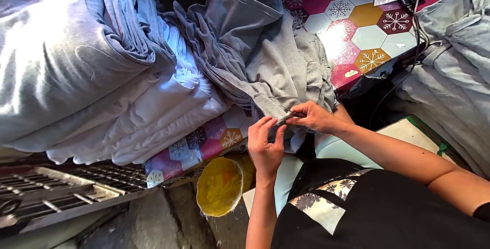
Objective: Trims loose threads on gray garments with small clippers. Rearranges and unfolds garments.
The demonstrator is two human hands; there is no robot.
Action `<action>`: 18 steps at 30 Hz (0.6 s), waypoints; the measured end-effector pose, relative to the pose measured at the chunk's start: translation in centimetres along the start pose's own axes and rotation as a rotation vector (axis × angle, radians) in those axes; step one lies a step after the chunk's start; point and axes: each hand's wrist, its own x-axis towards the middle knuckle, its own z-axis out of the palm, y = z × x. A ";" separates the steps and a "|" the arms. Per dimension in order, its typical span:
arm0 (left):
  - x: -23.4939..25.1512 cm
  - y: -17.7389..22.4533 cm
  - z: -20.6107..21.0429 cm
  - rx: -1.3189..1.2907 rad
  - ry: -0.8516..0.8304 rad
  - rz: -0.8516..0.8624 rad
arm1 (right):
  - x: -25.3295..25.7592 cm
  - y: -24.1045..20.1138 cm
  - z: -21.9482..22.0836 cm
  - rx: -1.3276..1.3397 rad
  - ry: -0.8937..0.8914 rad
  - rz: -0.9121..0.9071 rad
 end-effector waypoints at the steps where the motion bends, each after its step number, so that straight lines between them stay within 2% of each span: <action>1: -0.1 0.1 0.3 0.001 -0.005 0.003 | 0.0 -0.1 0.1 -0.003 -0.001 0.001; 6: -0.2 -0.1 0.7 -0.142 -0.014 -0.152 | 0.0 -0.1 0.2 -0.006 -0.015 -0.002; 9: -0.3 -0.4 0.2 -0.167 0.027 -0.180 | 0.1 0.1 -0.1 -0.015 -0.009 0.004; 12: -0.8 -1.4 -1.8 -0.031 0.170 -0.184 | 0.0 0.3 -0.4 -0.020 0.017 -0.009; 15: -1.4 -3.4 -4.6 0.211 0.293 -0.313 | -0.1 0.3 -0.8 -0.019 0.018 -0.015; 16: -1.4 -3.8 -5.2 0.193 0.260 -0.339 | -0.2 0.2 -0.8 -0.023 0.022 -0.021; 18: -1.3 -3.9 -5.4 -0.032 -0.025 -0.348 | -0.1 0.2 -0.9 -0.014 -0.004 -0.024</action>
